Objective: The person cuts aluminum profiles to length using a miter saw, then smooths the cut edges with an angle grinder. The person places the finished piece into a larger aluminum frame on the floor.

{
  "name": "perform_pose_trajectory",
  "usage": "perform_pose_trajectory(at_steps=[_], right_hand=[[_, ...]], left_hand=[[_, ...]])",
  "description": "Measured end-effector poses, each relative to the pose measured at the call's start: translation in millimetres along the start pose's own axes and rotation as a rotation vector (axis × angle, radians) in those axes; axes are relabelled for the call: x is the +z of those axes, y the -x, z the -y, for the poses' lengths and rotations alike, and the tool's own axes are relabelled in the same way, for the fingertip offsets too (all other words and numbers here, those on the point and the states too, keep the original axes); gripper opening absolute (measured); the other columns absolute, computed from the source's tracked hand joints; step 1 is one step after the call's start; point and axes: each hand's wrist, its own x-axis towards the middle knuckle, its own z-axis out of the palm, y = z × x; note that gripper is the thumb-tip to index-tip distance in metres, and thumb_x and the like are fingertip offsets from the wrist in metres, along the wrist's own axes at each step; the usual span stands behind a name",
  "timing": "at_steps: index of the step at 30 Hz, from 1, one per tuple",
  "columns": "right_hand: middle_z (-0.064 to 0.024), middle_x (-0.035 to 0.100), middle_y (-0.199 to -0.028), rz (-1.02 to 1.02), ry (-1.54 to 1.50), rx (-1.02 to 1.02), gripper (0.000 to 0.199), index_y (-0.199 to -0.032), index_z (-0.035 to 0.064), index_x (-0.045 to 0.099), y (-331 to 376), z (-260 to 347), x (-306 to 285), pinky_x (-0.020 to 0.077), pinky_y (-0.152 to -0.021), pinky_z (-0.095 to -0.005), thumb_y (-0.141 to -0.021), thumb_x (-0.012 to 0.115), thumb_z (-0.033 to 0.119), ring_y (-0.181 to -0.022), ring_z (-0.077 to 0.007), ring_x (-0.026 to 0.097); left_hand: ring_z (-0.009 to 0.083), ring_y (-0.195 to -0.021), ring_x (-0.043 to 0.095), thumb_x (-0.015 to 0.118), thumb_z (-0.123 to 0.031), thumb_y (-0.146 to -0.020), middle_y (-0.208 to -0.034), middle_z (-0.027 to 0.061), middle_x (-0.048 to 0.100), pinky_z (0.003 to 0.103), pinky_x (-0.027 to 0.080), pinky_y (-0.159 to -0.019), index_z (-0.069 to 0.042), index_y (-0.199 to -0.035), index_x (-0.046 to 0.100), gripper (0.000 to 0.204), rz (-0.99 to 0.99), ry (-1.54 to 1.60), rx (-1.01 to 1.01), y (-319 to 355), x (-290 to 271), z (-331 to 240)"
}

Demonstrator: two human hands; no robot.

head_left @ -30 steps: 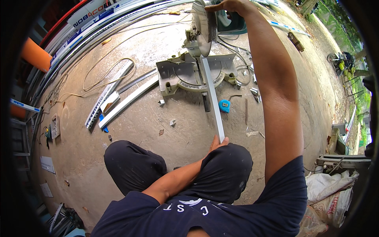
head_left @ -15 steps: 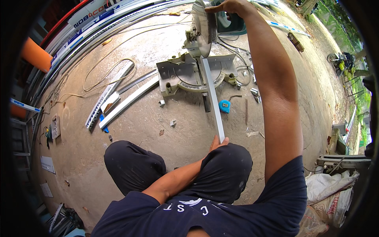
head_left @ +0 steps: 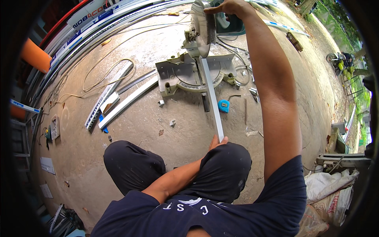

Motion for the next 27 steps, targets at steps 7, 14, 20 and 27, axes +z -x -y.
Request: perform_pose_trajectory(at_steps=[7, 14, 20, 27], right_hand=[[-0.0160, 0.070, -0.119, -0.009, -0.126, 0.109, 0.131, -0.152, 0.0006, 0.043, 30, 10, -9, 0.0604, -0.084, -0.0389, -0.045, 0.106, 0.043, -0.097, -0.0274, 0.066], [-0.0173, 0.069, -0.120, -0.145, -0.255, -0.061, 0.128, -0.151, 0.0000, 0.046, 46, 6, 0, 0.0588, -0.087, -0.0369, -0.045, 0.107, 0.038, -0.101, -0.0278, 0.066], [-0.0185, 0.071, -0.116, -0.062, -0.238, 0.041, 0.127, -0.151, -0.0018, 0.045, 53, 6, -7, 0.0579, -0.087, -0.0366, -0.047, 0.105, 0.042, -0.100, -0.0278, 0.067], [-0.0183, 0.073, -0.105, -0.116, -0.104, 0.032, 0.124, -0.149, -0.0026, 0.047, 42, 10, -10, 0.0589, -0.078, -0.0362, -0.050, 0.103, 0.047, -0.087, -0.0259, 0.067]], left_hand=[[0.0217, -0.084, 0.063, 0.064, -0.043, -0.102, -0.096, 0.0142, 0.060, 0.040, 0.053, -0.068, -0.002, -0.112, 0.049, 0.045, 0.009, 0.086, 0.008, 3, 2, 0], [0.0222, -0.085, 0.064, 0.064, -0.044, -0.102, -0.098, 0.0151, 0.061, 0.040, 0.053, -0.069, -0.002, -0.114, 0.049, 0.047, -0.014, 0.014, -0.006, 3, 1, -4], [0.0219, -0.085, 0.064, 0.064, -0.044, -0.102, -0.099, 0.0150, 0.061, 0.040, 0.053, -0.068, -0.002, -0.116, 0.049, 0.047, 0.002, 0.047, -0.014, 2, 0, -2], [0.0200, -0.087, 0.063, 0.064, -0.042, -0.103, -0.101, 0.0132, 0.060, 0.037, 0.053, -0.069, -0.002, -0.122, 0.048, 0.047, 0.046, 0.147, -0.065, -1, -2, 0]])
